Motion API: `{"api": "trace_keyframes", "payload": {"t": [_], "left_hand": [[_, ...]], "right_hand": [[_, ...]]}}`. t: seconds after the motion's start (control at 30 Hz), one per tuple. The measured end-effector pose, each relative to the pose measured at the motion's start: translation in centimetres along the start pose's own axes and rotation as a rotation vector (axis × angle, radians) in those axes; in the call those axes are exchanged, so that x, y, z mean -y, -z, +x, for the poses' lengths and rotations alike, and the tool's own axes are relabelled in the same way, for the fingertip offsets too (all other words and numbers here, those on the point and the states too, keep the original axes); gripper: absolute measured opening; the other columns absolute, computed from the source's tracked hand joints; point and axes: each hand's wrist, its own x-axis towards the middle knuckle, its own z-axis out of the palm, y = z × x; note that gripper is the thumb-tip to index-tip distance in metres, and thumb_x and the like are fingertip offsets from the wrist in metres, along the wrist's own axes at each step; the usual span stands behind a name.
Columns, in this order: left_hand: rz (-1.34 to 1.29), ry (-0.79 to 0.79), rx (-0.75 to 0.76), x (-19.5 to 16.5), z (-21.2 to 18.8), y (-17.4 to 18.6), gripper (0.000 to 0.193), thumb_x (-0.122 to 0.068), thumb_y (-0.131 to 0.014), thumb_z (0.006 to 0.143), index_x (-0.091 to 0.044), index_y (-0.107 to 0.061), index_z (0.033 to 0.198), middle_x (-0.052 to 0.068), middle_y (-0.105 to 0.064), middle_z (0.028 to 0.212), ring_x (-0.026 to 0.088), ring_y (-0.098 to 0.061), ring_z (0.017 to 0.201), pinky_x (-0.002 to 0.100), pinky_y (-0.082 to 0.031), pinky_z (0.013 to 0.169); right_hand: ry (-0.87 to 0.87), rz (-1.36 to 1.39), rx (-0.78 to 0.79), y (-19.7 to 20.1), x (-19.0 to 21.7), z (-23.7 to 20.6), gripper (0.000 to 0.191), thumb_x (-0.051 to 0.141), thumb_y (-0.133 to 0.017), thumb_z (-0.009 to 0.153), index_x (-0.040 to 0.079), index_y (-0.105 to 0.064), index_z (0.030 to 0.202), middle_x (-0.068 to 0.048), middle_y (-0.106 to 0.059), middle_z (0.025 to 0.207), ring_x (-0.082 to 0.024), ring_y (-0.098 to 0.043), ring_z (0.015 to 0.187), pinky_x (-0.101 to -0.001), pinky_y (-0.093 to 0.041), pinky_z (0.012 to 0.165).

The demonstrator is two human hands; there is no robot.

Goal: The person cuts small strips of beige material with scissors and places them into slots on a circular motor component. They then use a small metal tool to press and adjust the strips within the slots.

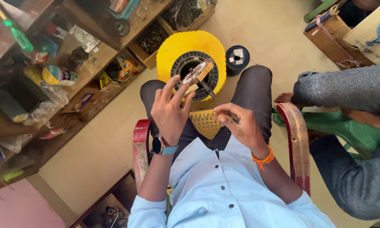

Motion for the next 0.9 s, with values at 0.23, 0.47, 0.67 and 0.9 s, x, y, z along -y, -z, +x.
{"api": "trace_keyframes", "payload": {"t": [0.23,0.47,0.67,0.9], "left_hand": [[0.099,0.086,0.033,-0.2,0.2,-0.5,0.033,-0.020,-0.086,0.085,-0.007,-0.078,0.115,0.002,-0.069,0.080,0.019,-0.060,0.075,0.034,-0.049,0.068],[-0.816,0.602,0.194,-0.2,-3.7,-3.0,0.014,-0.011,-0.081,0.092,-0.002,-0.074,0.100,-0.002,-0.068,0.081,0.001,-0.052,0.068,0.020,-0.039,0.058],[-0.904,0.709,0.281,0.5,-5.8,-3.7,0.011,-0.008,-0.075,0.093,0.003,-0.075,0.094,-0.001,-0.070,0.077,0.002,-0.058,0.067,0.021,-0.046,0.060],[-0.680,0.587,0.338,-1.2,-4.1,-2.1,0.018,-0.014,-0.070,0.095,0.001,-0.076,0.103,0.007,-0.074,0.076,0.006,-0.062,0.066,0.025,-0.050,0.059]], "right_hand": [[0.087,-0.114,-0.050,1.5,1.4,1.6,0.047,0.043,-0.065,0.101,-0.001,-0.070,0.116,-0.009,-0.079,0.096,-0.011,-0.074,0.089,-0.0262,-0.059,0.078],[0.253,-0.161,-0.074,-1.6,1.4,2.6,0.032,0.015,-0.071,0.097,0.001,-0.066,0.125,-0.010,-0.073,0.110,-0.017,-0.074,0.099,-0.0287,-0.060,0.081],[0.538,-0.488,-0.167,-3.2,-0.1,2.6,0.031,-0.002,-0.077,0.089,0.007,-0.073,0.119,-0.010,-0.067,0.103,-0.022,-0.071,0.089,-0.0329,-0.060,0.077],[0.609,-0.506,-0.253,-3.7,-1.3,2.9,0.032,0.004,-0.082,0.088,0.002,-0.072,0.119,-0.009,-0.068,0.105,-0.023,-0.072,0.091,-0.0341,-0.060,0.079]]}}
